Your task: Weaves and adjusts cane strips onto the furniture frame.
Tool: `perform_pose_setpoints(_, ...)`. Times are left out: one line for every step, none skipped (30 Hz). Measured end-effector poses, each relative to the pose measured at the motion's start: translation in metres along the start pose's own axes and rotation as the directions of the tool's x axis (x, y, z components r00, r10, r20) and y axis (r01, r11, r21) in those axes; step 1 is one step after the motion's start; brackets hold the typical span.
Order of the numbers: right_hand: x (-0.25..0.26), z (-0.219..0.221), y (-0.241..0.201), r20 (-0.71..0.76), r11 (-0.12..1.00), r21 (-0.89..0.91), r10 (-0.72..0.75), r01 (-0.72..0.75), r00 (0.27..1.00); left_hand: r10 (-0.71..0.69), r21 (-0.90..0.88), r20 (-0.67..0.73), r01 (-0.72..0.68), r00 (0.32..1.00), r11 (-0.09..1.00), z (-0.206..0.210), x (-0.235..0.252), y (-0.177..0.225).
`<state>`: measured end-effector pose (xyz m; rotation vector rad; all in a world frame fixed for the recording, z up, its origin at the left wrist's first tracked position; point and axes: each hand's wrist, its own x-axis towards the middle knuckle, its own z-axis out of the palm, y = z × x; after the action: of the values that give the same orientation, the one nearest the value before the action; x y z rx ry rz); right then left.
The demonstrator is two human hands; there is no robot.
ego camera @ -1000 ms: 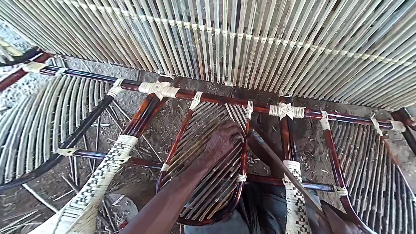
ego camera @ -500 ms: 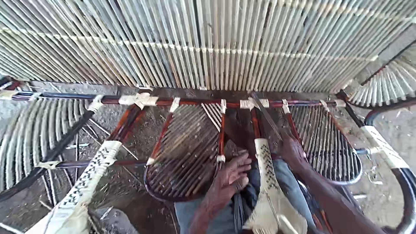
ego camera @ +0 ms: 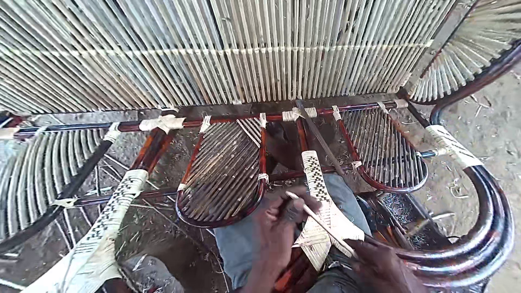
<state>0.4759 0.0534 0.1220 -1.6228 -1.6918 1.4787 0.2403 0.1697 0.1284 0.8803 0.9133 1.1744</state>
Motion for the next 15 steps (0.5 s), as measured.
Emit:
perform_pose_setpoints(-0.008,0.004,0.003,-0.017,0.999,-0.033,-0.009,0.009,1.000,0.003,0.010,-0.065,-0.002,0.998,1.000,-0.003,0.009,0.011)
perform_pose_setpoints(-0.013,0.007,0.006,-0.040,0.999,-0.041,-0.037,0.035,0.998,0.013,0.026,-0.130,-0.010,0.991,1.000,-0.006,0.020,0.022)
perform_pose_setpoints(-0.017,0.009,0.011,-0.062,0.997,-0.026,-0.076,0.075,0.995,0.027,0.032,-0.188,-0.021,0.982,0.999,-0.009,0.031,0.033)
perform_pose_setpoints(-0.017,0.009,0.012,-0.076,0.994,0.003,-0.109,0.110,0.991,0.036,0.032,-0.232,-0.029,0.972,0.999,-0.010,0.040,0.041)
perform_pose_setpoints(-0.013,0.009,0.011,-0.080,0.990,0.032,-0.134,0.137,0.988,0.039,0.015,-0.265,-0.037,0.963,0.999,-0.009,0.049,0.048)
perform_pose_setpoints(-0.008,0.009,0.010,-0.087,0.985,0.056,-0.156,0.161,0.984,0.039,-0.022,-0.300,-0.048,0.953,0.999,-0.007,0.058,0.053)
perform_pose_setpoints(-0.001,0.010,0.007,-0.104,0.981,0.068,-0.174,0.181,0.979,0.032,-0.057,-0.334,-0.054,0.942,0.997,-0.005,0.064,0.057)
perform_pose_setpoints(0.004,0.010,0.004,-0.123,0.978,0.073,-0.183,0.193,0.975,0.024,-0.088,-0.375,-0.061,0.927,0.994,-0.003,0.070,0.059)
perform_pose_setpoints(0.008,0.010,-0.001,-0.129,0.978,0.077,-0.185,0.195,0.974,0.015,-0.115,-0.422,-0.070,0.906,0.991,-0.001,0.075,0.060)
perform_pose_setpoints(0.011,0.010,-0.006,-0.118,0.977,0.083,-0.187,0.197,0.975,0.007,-0.146,-0.472,-0.086,0.882,0.986,-0.001,0.081,0.059)
perform_pose_setpoints(0.014,0.010,-0.012,-0.097,0.977,0.091,-0.186,0.195,0.978,0.000,-0.175,-0.506,-0.102,0.862,0.979,-0.002,0.085,0.058)
perform_pose_setpoints(0.015,0.011,-0.017,-0.066,0.975,0.105,-0.188,0.194,0.980,-0.013,-0.201,-0.532,-0.112,0.847,0.973,-0.003,0.089,0.057)
perform_pose_setpoints(0.017,0.012,-0.022,-0.029,0.974,0.120,-0.192,0.194,0.981,-0.026,-0.232,-0.543,-0.120,0.839,0.965,-0.005,0.092,0.056)
perform_pose_setpoints(0.020,0.012,-0.027,0.008,0.974,0.130,-0.190,0.188,0.982,-0.038,-0.265,-0.542,-0.128,0.840,0.956,-0.009,0.095,0.054)
perform_pose_setpoints(0.022,0.011,-0.031,0.041,0.975,0.136,-0.185,0.177,0.982,-0.046,-0.300,-0.537,-0.140,0.843,0.944,-0.013,0.098,0.053)
